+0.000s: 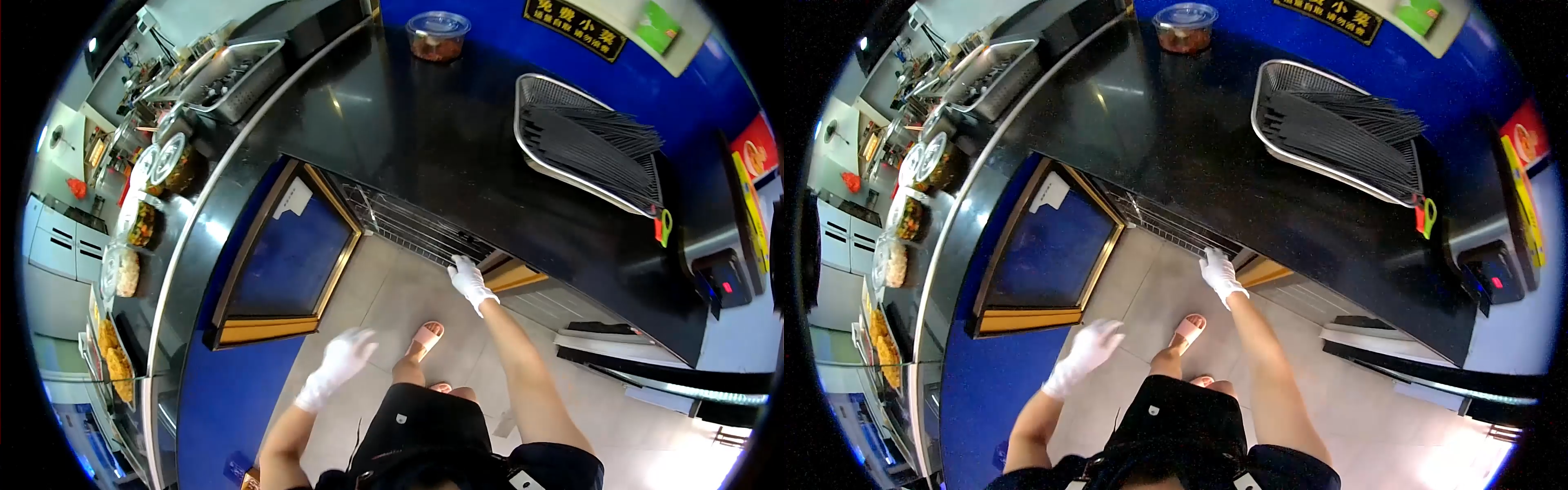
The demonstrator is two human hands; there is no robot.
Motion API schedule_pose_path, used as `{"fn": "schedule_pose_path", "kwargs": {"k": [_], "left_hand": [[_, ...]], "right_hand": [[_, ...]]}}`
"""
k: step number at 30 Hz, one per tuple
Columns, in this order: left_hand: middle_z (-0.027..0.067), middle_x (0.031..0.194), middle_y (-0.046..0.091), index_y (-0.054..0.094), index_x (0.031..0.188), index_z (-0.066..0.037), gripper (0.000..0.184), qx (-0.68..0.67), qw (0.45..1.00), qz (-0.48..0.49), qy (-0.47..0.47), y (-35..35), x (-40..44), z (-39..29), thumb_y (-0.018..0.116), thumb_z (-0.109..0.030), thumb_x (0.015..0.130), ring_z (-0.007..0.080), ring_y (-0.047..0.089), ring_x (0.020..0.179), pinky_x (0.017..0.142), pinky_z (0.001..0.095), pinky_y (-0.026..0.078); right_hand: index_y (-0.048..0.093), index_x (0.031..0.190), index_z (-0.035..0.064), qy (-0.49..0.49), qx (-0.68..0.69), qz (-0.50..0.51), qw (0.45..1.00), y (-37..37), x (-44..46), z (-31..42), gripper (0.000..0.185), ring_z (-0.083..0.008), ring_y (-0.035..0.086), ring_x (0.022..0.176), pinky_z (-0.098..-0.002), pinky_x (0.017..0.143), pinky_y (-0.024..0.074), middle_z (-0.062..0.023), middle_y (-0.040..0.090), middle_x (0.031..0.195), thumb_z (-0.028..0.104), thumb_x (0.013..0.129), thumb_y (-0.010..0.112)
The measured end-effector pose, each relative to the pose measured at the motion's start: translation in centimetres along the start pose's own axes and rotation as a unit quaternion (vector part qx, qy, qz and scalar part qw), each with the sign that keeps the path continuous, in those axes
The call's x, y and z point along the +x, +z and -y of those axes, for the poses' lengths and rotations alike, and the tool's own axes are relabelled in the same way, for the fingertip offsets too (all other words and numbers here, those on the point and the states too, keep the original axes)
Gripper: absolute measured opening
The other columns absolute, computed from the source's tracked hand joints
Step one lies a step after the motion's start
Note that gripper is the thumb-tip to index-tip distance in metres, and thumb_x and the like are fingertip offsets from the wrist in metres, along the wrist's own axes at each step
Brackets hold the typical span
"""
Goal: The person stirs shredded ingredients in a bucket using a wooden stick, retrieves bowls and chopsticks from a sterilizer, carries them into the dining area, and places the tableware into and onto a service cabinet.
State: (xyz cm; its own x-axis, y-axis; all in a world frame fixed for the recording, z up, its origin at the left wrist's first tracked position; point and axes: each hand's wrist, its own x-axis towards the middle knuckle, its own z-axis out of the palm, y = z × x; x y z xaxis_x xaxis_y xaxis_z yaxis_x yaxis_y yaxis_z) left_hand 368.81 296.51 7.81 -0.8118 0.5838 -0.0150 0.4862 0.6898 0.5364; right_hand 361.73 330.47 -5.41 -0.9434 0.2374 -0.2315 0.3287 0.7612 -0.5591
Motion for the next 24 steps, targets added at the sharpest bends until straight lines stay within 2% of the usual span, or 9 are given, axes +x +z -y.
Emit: {"fn": "schedule_pose_path", "kwargs": {"k": [2,4,6,8,10,12,15,20,24], "left_hand": [[0.0155,0.109,0.061,0.061,0.108,-0.003,0.029,-0.011,0.962,-0.206,-0.181,-2.8,-3.0,0.9,0.065,-0.012,0.081,0.0329,0.055,0.106,0.092,0.0406,0.043],[0.0170,0.124,0.050,0.052,0.120,0.001,0.038,0.197,0.881,-0.374,-0.213,-6.1,-6.3,3.9,0.060,-0.004,0.083,0.0301,0.047,0.114,0.099,0.0402,0.036],[0.0192,0.126,0.048,0.047,0.124,0.003,0.038,0.133,0.767,-0.517,-0.357,-8.9,-10.6,7.3,0.054,-0.016,0.092,0.0312,0.047,0.116,0.100,0.0383,0.037],[0.0199,0.129,0.046,0.043,0.128,0.004,0.047,0.100,0.663,-0.600,-0.437,-11.5,-13.4,9.7,0.051,-0.027,0.094,0.0308,0.046,0.120,0.102,0.0381,0.037],[0.0216,0.133,0.042,0.039,0.131,0.006,0.055,0.081,0.633,-0.597,-0.487,-13.3,-14.6,11.4,0.049,-0.035,0.095,0.0294,0.044,0.122,0.103,0.0396,0.037],[0.0200,0.131,0.045,0.039,0.132,0.004,0.062,-0.035,0.648,-0.597,-0.473,-13.6,-15.5,14.4,0.044,-0.045,0.095,0.0276,0.044,0.123,0.103,0.0380,0.036],[0.0147,0.128,0.051,0.043,0.130,0.005,0.070,-0.250,0.663,-0.562,-0.427,-12.8,-14.8,17.1,0.040,-0.055,0.093,0.0241,0.047,0.119,0.102,0.0372,0.035],[0.0107,0.127,0.053,0.051,0.127,-0.003,0.054,-0.159,0.710,-0.545,-0.417,-12.6,-10.3,15.8,0.038,-0.045,0.096,0.0212,0.049,0.116,0.099,0.0330,0.035],[0.0118,0.124,0.055,0.051,0.125,0.001,0.040,-0.080,0.803,-0.464,-0.365,-13.5,-7.6,15.5,0.044,-0.028,0.097,0.0213,0.049,0.117,0.101,0.0319,0.034]], "right_hand": [[0.048,0.125,0.0078,0.018,-0.130,-0.055,0.990,2.4,3.4,-2.1,0.045,-0.0399,0.052,0.105,-0.0453,0.089,0.0451,-0.0199,0.052,0.117,0.022,0.083,0.056],[0.049,0.125,0.0105,0.037,-0.150,-0.115,0.981,5.3,7.4,-5.8,0.044,-0.0404,0.051,0.108,-0.0459,0.087,0.0467,-0.0211,0.052,0.120,0.022,0.083,0.055],[0.051,0.124,0.0139,0.023,-0.104,-0.229,0.968,9.6,10.8,-10.7,0.041,-0.0397,0.050,0.112,-0.0469,0.088,0.0472,-0.0225,0.052,0.123,0.023,0.083,0.053],[0.050,0.126,0.0089,0.068,-0.039,-0.183,0.980,10.2,11.7,-11.5,0.043,-0.0367,0.044,0.120,-0.0425,0.099,0.0382,-0.0207,0.048,0.130,0.029,0.089,0.045],[0.046,0.131,0.0045,0.058,0.000,-0.220,0.974,13.0,14.8,-15.2,0.051,-0.0332,0.037,0.128,-0.0384,0.108,0.0292,-0.0181,0.042,0.137,0.037,0.093,0.037],[0.041,0.135,0.0033,0.064,-0.014,-0.202,0.977,12.6,14.3,-14.8,0.058,-0.0307,0.034,0.131,-0.0365,0.110,0.0255,-0.0152,0.040,0.140,0.043,0.093,0.037],[0.047,0.129,0.0051,0.125,-0.051,-0.136,0.981,12.8,13.9,-16.2,0.053,-0.0294,0.039,0.127,-0.0354,0.106,0.0306,-0.0139,0.044,0.136,0.042,0.093,0.037],[0.048,0.124,0.0057,0.147,-0.029,-0.158,0.976,10.2,13.3,-15.6,0.047,-0.0284,0.039,0.118,-0.0356,0.098,0.0312,-0.0133,0.045,0.128,0.039,0.092,0.039],[0.048,0.120,0.0061,0.148,0.000,-0.167,0.975,8.3,14.2,-16.0,0.042,-0.0275,0.040,0.111,-0.0357,0.093,0.0317,-0.0128,0.045,0.121,0.036,0.091,0.040]]}}
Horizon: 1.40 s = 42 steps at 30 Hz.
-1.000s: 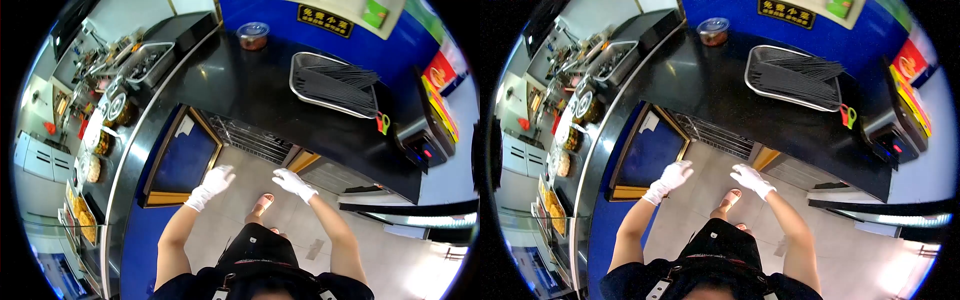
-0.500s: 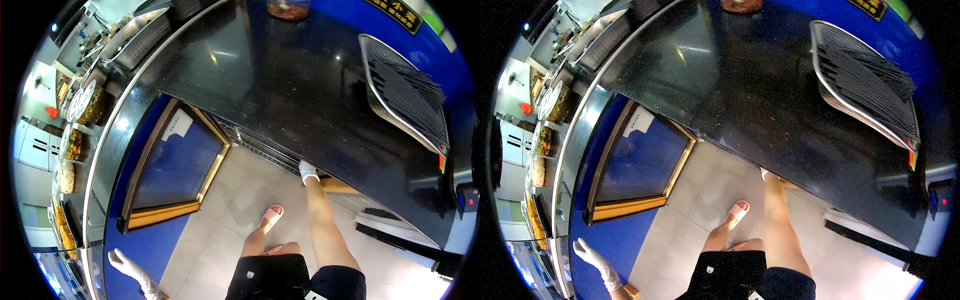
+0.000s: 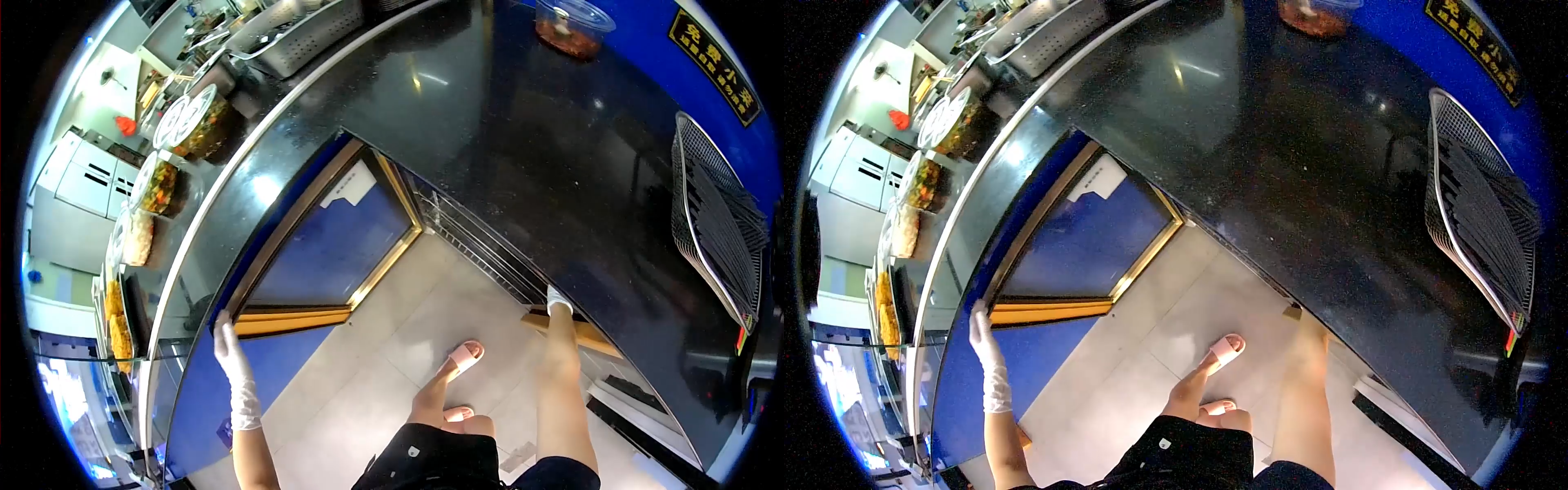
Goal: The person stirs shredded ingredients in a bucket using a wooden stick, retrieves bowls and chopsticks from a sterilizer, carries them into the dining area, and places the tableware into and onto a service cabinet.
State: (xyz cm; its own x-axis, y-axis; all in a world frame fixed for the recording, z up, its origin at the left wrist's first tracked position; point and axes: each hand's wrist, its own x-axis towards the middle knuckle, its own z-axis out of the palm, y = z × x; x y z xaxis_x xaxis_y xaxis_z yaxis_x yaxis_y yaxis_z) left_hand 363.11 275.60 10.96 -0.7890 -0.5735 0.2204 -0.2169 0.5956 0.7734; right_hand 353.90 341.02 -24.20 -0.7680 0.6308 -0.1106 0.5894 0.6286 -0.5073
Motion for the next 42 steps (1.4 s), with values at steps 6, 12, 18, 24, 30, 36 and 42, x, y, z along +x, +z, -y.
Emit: {"fn": "schedule_pose_path", "kwargs": {"k": [6,12,18,24,30,36,42], "left_hand": [[0.0189,0.124,0.052,0.050,0.124,0.002,0.038,0.194,0.976,0.012,0.100,1.9,1.2,1.2,0.053,-0.022,0.094,0.0301,0.050,0.114,0.099,0.0360,0.036],[0.0197,0.111,0.055,0.051,0.118,0.003,0.035,0.343,0.901,0.070,0.256,2.5,1.8,-0.2,0.058,-0.015,0.089,0.0354,0.052,0.104,0.091,0.0416,0.041],[0.0145,0.096,0.059,0.059,0.107,0.000,0.030,0.345,0.898,0.121,0.244,0.8,1.0,-1.3,0.065,-0.004,0.078,0.0325,0.056,0.089,0.080,0.0386,0.045],[0.0089,0.081,0.056,0.063,0.098,-0.003,0.038,0.318,0.908,0.169,0.214,0.6,-2.0,-3.7,0.076,-0.004,0.062,0.0270,0.054,0.077,0.070,0.0365,0.046],[0.0089,0.078,0.055,0.060,0.093,-0.005,0.036,0.321,0.898,0.158,0.255,1.9,-6.5,-6.5,0.079,-0.011,0.063,0.0280,0.055,0.074,0.064,0.0369,0.045],[0.0089,0.078,0.055,0.059,0.092,-0.004,0.037,0.276,0.912,0.182,0.242,3.1,-10.1,-9.3,0.080,-0.012,0.063,0.0281,0.054,0.073,0.062,0.0369,0.045],[0.0118,0.079,0.059,0.061,0.080,-0.007,0.028,0.232,0.915,0.209,0.255,5.1,-14.9,-13.6,0.075,-0.028,0.070,0.0309,0.057,0.074,0.064,0.0407,0.047]], "right_hand": [[0.049,0.114,0.0068,0.031,0.040,0.013,0.999,0.8,1.2,0.9,0.035,-0.0263,0.041,0.101,-0.0359,0.084,0.0324,-0.0120,0.046,0.111,0.032,0.090,0.041],[0.050,0.108,0.0075,0.077,0.066,0.013,0.995,1.5,0.3,0.9,0.029,-0.0251,0.042,0.090,-0.0360,0.075,0.0331,-0.0112,0.047,0.101,0.028,0.089,0.043],[0.050,0.102,0.0082,0.128,0.113,-0.003,0.985,1.9,-0.2,2.1,0.022,-0.0239,0.043,0.080,-0.0362,0.066,0.0338,-0.0104,0.048,0.091,0.024,0.088,0.045],[0.051,0.096,0.0089,0.205,0.191,-0.030,0.960,1.2,-1.1,3.8,0.015,-0.0226,0.044,0.070,-0.0364,0.058,0.0346,-0.0096,0.049,0.080,0.020,0.087,0.046],[0.052,0.090,0.0095,0.317,0.364,-0.100,0.870,-0.8,-3.2,8.0,0.008,-0.0214,0.045,0.059,-0.0366,0.049,0.0353,-0.0088,0.050,0.070,0.015,0.086,0.048],[0.052,0.084,0.0102,0.336,0.594,-0.143,0.716,-3.8,-8.8,12.0,0.003,-0.0202,0.046,0.049,-0.0367,0.040,0.0360,-0.0081,0.051,0.060,0.011,0.084,0.050],[0.051,0.102,0.0025,0.317,0.722,0.053,0.613,-12.0,-24.3,9.2,0.017,-0.0337,0.061,0.085,-0.0467,0.074,0.0534,-0.0141,0.058,0.091,0.009,0.086,0.054]]}}
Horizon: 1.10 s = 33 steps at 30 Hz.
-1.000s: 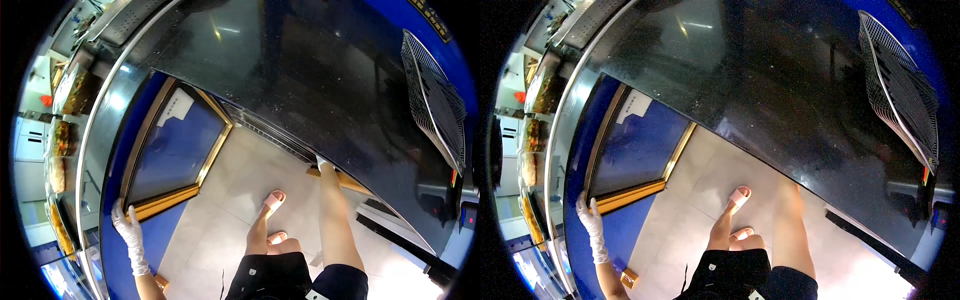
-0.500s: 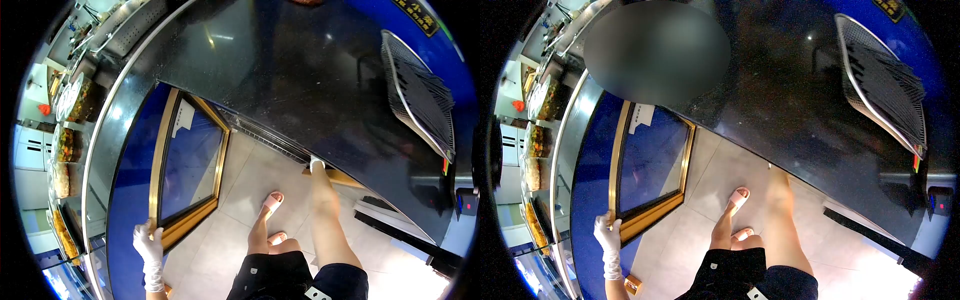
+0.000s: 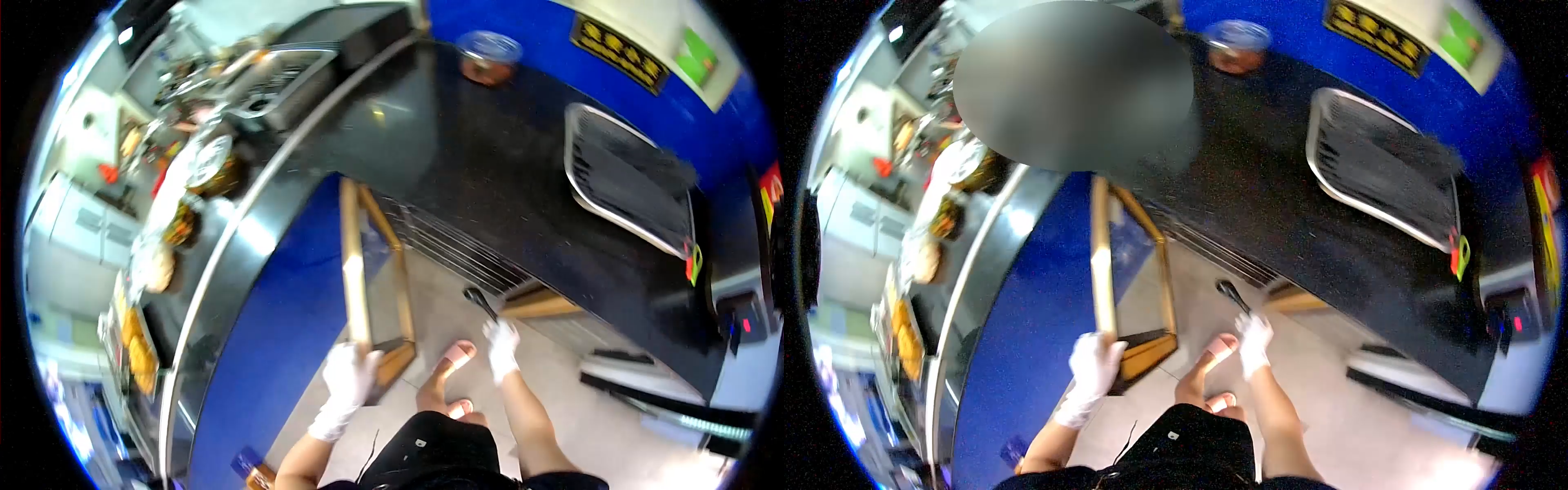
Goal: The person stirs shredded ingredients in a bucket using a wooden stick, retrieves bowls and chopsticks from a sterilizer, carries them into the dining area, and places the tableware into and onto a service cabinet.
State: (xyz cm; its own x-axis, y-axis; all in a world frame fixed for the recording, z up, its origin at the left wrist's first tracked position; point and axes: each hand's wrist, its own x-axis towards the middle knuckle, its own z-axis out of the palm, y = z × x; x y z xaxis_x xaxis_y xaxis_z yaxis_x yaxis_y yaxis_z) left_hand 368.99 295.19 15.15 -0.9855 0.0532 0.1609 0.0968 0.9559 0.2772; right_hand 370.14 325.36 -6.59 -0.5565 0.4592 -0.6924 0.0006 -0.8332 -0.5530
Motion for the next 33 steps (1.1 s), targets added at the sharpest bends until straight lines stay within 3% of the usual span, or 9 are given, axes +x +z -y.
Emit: {"fn": "schedule_pose_path", "kwargs": {"k": [2,3,5,6,12,18,22,28,33], "left_hand": [[0.0133,0.080,0.058,0.059,0.085,-0.006,0.032,-0.057,0.997,0.056,0.006,0.3,-0.4,-2.0,0.068,-0.035,0.075,0.0338,0.057,0.078,0.068,0.0435,0.047],[0.0154,0.089,0.059,0.058,0.097,-0.005,0.038,-0.089,0.986,0.137,0.019,-1.1,0.0,-3.7,0.065,-0.037,0.078,0.0354,0.057,0.086,0.074,0.0446,0.047],[0.0209,0.121,0.052,0.047,0.126,-0.006,0.058,-0.242,0.961,0.128,0.033,1.2,-1.3,-4.1,0.062,-0.040,0.081,0.0361,0.051,0.111,0.094,0.0425,0.042],[0.0215,0.125,0.049,0.044,0.130,-0.006,0.058,-0.323,0.934,0.134,0.078,2.8,-1.7,-4.2,0.059,-0.038,0.084,0.0364,0.049,0.115,0.096,0.0418,0.041],[0.0185,0.121,0.054,0.052,0.123,-0.005,0.043,-0.285,0.918,0.155,0.226,-0.7,-2.5,-4.2,0.057,-0.028,0.087,0.0349,0.053,0.109,0.092,0.0408,0.044],[0.0134,0.096,0.064,0.064,0.100,-0.006,0.025,-0.248,0.949,0.031,0.192,-7.8,2.4,1.4,0.060,-0.025,0.085,0.0305,0.061,0.089,0.078,0.0375,0.050],[0.0117,0.085,0.063,0.065,0.090,-0.006,0.016,-0.246,0.965,-0.068,0.069,-12.0,9.4,5.6,0.060,-0.020,0.084,0.0286,0.061,0.075,0.068,0.0361,0.049],[0.0107,0.080,0.059,0.061,0.080,-0.005,0.009,-0.157,0.921,-0.358,-0.010,-18.6,25.0,15.5,0.064,-0.013,0.078,0.0283,0.058,0.074,0.069,0.0367,0.048],[0.0079,0.089,0.058,0.062,0.085,-0.008,0.013,-0.061,0.937,-0.344,-0.032,-17.8,37.7,25.6,0.066,-0.016,0.076,0.0275,0.056,0.088,0.075,0.0385,0.046]], "right_hand": [[0.051,0.105,0.0028,-0.004,-0.104,0.000,0.995,-4.5,-4.2,1.4,0.023,-0.0278,0.062,0.080,-0.0410,0.071,0.0543,-0.0145,0.059,0.088,0.014,0.086,0.058],[0.051,0.105,0.0029,0.006,-0.129,-0.029,0.991,-7.0,-5.4,2.3,0.023,-0.0252,0.062,0.078,-0.0390,0.070,0.0542,-0.0136,0.060,0.087,0.015,0.086,0.057],[0.052,0.103,0.0035,-0.011,-0.191,-0.063,0.979,-10.3,-8.5,4.9,0.023,-0.0203,0.059,0.068,-0.0343,0.062,0.0507,-0.0115,0.059,0.080,0.019,0.087,0.056],[0.052,0.102,0.0037,-0.023,-0.214,-0.078,0.973,-11.2,-10.0,6.6,0.023,-0.0187,0.058,0.065,-0.0327,0.059,0.0490,-0.0104,0.059,0.078,0.021,0.087,0.055],[0.055,0.090,0.0095,-0.121,-0.219,-0.022,0.968,-9.8,-17.1,14.1,0.008,-0.0151,0.052,0.052,-0.0280,0.049,0.0444,-0.0051,0.056,0.065,0.016,0.087,0.053],[0.058,0.089,0.0062,-0.160,-0.246,0.121,0.948,-0.2,-20.9,15.4,0.010,-0.0150,0.054,0.051,-0.0276,0.049,0.0456,-0.0051,0.057,0.064,0.014,0.087,0.053],[0.058,0.088,0.0028,-0.178,-0.300,0.174,0.921,8.1,-22.3,14.0,0.010,-0.0136,0.056,0.052,-0.0251,0.047,0.0471,-0.0061,0.059,0.065,0.009,0.086,0.051],[0.062,0.090,0.0019,-0.212,-0.358,0.288,0.863,24.7,-20.6,10.4,0.012,-0.0121,0.056,0.054,-0.0246,0.054,0.0460,-0.0056,0.061,0.068,0.009,0.088,0.052],[0.062,0.094,0.0025,-0.172,-0.389,0.355,0.832,41.5,-20.6,5.5,0.014,-0.0102,0.058,0.057,-0.0230,0.055,0.0469,-0.0052,0.062,0.069,0.010,0.088,0.053]]}}
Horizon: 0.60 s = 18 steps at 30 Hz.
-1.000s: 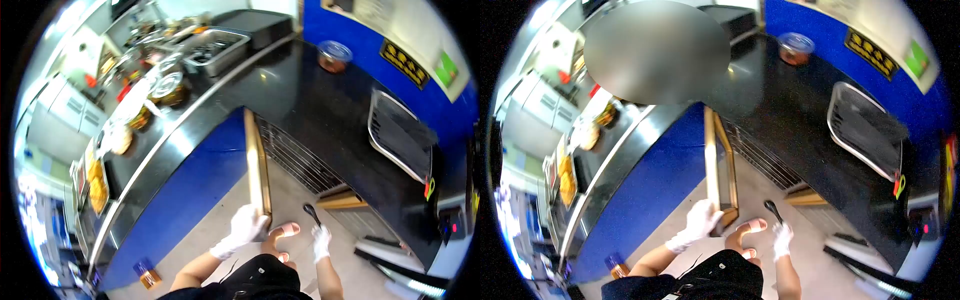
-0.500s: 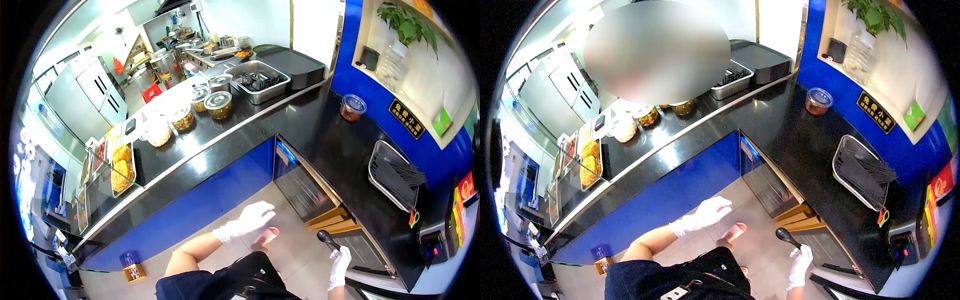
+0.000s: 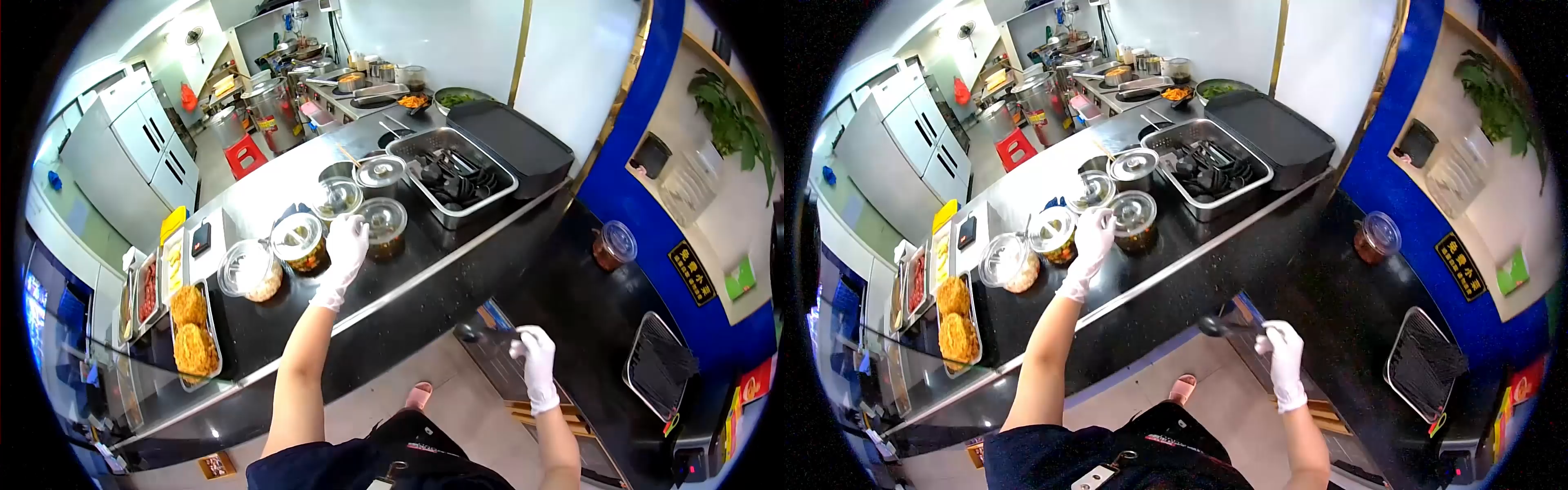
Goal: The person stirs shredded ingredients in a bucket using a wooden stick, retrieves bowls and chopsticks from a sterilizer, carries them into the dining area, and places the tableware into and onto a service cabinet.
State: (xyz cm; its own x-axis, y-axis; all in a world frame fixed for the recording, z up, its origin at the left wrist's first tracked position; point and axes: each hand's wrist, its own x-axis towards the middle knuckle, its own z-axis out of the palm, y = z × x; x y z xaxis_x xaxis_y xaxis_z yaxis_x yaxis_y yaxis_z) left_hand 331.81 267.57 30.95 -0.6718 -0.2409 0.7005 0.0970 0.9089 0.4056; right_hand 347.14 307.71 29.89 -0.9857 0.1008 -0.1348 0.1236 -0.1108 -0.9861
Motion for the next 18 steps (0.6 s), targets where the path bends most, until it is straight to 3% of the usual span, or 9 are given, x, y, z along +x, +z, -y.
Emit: {"fn": "schedule_pose_path", "kwargs": {"k": [1,5,8,11,14,17,18], "left_hand": [[0.0087,0.086,0.058,0.062,0.082,-0.009,0.013,0.001,0.999,0.017,0.041,1.2,1.3,1.3,0.066,-0.019,0.075,0.0282,0.058,0.084,0.072,0.0393,0.047],[0.0127,0.082,0.057,0.061,0.080,-0.007,0.016,0.117,0.982,0.143,-0.047,3.3,2.9,2.9,0.066,-0.022,0.074,0.0301,0.059,0.077,0.066,0.0403,0.048],[0.0150,0.087,0.055,0.057,0.084,-0.004,0.019,0.042,0.995,0.072,-0.052,3.3,2.1,3.5,0.068,-0.013,0.071,0.0337,0.058,0.078,0.067,0.0426,0.047],[0.0159,0.077,0.059,0.060,0.083,-0.001,0.019,-0.068,0.977,0.083,-0.183,3.4,0.9,4.8,0.066,-0.009,0.067,0.0317,0.059,0.073,0.068,0.0386,0.048],[0.0159,0.070,0.061,0.061,0.079,0.001,0.018,-0.249,0.872,0.105,-0.408,2.1,0.6,3.4,0.064,-0.009,0.065,0.0284,0.062,0.068,0.067,0.0352,0.050],[0.0151,0.068,0.063,0.061,0.075,0.002,0.018,-0.161,0.894,0.152,-0.389,2.7,0.3,5.0,0.063,-0.011,0.063,0.0256,0.063,0.064,0.065,0.0332,0.051],[0.0172,0.071,0.064,0.061,0.073,0.003,0.019,-0.096,0.919,0.171,-0.341,1.2,1.4,3.6,0.063,-0.013,0.063,0.0288,0.064,0.066,0.066,0.0351,0.051]], "right_hand": [[0.062,0.094,0.0021,-0.010,-0.004,0.013,1.000,2.0,1.9,0.6,0.014,-0.0102,0.057,0.056,-0.0230,0.055,0.0471,-0.0056,0.063,0.069,0.010,0.089,0.053],[0.062,0.095,0.0011,-0.003,0.006,0.060,0.998,8.1,8.0,2.4,0.014,-0.0103,0.058,0.056,-0.0232,0.055,0.0477,-0.0058,0.063,0.070,0.008,0.089,0.051],[0.061,0.096,0.0006,0.013,0.019,0.062,0.998,9.2,10.2,2.4,0.014,-0.0106,0.058,0.056,-0.0234,0.055,0.0480,-0.0059,0.063,0.070,0.007,0.089,0.051],[0.061,0.095,0.0003,0.016,0.020,0.059,0.998,9.2,12.0,1.9,0.014,-0.0110,0.058,0.055,-0.0237,0.055,0.0484,-0.0064,0.063,0.070,0.007,0.089,0.051],[0.061,0.095,0.0004,0.017,0.017,0.060,0.998,9.0,13.4,1.7,0.014,-0.0110,0.058,0.055,-0.0239,0.054,0.0486,-0.0064,0.063,0.069,0.007,0.089,0.050],[0.061,0.094,0.0008,0.028,0.014,0.057,0.998,9.3,14.2,2.2,0.014,-0.0110,0.058,0.054,-0.0239,0.054,0.0486,-0.0062,0.063,0.069,0.007,0.089,0.050],[0.061,0.094,0.0011,0.030,0.011,0.057,0.998,9.5,14.4,2.4,0.014,-0.0109,0.058,0.054,-0.0235,0.053,0.0484,-0.0060,0.063,0.069,0.007,0.089,0.050]]}}
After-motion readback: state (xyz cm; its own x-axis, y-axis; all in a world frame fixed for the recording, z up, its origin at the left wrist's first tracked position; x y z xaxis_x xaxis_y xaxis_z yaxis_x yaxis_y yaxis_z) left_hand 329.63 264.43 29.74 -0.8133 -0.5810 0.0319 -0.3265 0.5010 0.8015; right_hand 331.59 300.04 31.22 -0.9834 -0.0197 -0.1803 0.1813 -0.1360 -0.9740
